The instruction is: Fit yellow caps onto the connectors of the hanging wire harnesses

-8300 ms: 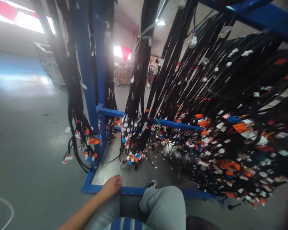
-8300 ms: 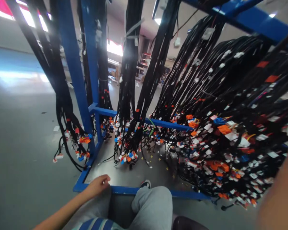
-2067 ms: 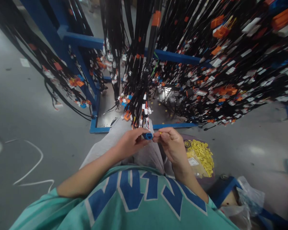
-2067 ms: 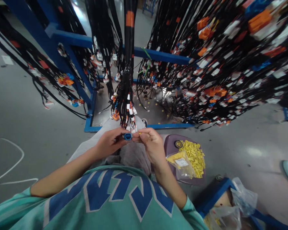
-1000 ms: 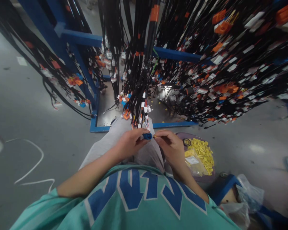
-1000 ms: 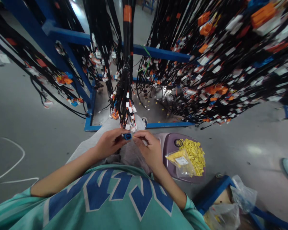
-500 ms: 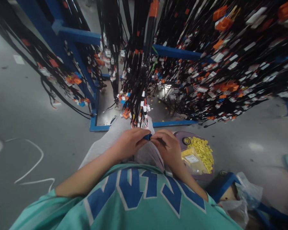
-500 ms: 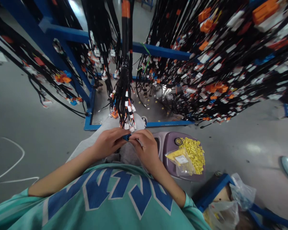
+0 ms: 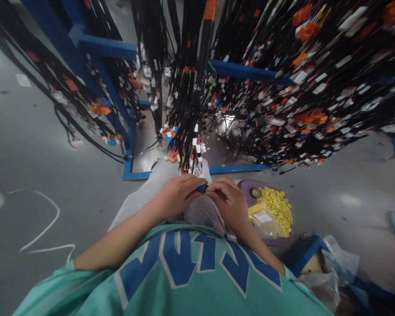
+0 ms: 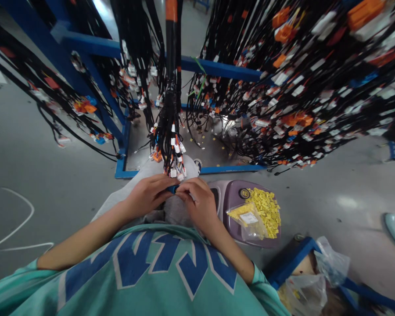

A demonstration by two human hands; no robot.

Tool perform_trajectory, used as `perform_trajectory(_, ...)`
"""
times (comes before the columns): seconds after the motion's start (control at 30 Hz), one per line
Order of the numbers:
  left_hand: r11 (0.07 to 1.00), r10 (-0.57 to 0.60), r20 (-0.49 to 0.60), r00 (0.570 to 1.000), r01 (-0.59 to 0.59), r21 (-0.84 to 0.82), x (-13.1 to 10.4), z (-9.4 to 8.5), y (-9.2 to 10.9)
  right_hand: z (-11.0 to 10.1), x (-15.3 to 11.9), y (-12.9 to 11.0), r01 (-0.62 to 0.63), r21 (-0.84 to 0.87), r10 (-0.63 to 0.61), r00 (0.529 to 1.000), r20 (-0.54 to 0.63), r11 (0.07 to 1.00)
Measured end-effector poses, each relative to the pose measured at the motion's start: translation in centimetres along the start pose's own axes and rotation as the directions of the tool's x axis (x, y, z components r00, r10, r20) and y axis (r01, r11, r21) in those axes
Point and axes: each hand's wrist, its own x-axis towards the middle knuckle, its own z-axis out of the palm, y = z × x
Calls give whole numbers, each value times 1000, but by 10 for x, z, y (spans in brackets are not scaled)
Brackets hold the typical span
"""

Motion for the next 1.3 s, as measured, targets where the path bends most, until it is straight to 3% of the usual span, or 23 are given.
perform_trajectory(0.43, 997, 46, 75, 996, -50, 53, 2, -5, 1, 0, 1, 0, -5, 50, 4, 1000, 15, 999)
perform_trajectory(0.57, 992, 40, 143, 989, -56, 112, 1, -6, 2, 2, 1, 2, -111, 150, 104, 993, 58, 982)
perform_trajectory(0.7, 970, 39, 212, 976, -88, 225, -3, -6, 5, 6, -1, 10, -362, 288, 329, 931, 158, 887)
perform_trajectory(0.8, 942, 66, 274, 959, -151, 300, -5, -5, 7, 6, -3, 14, -463, 422, 375, 885, 276, 780)
perform_trajectory(0.93, 917, 86, 344, 935, -209, 339, -5, -3, 13, 4, -3, 14, -528, 535, 418, 849, 323, 660)
perform_trajectory(1.17, 887, 64, 443, 894, -255, 386, -2, -2, 20, 11, -7, 17, -634, 555, 546, 764, 344, 538)
perform_trajectory(1.3, 923, 22, 366, 930, -160, 349, -2, 0, 21, 4, -6, 27, -608, 560, 486, 791, 371, 562)
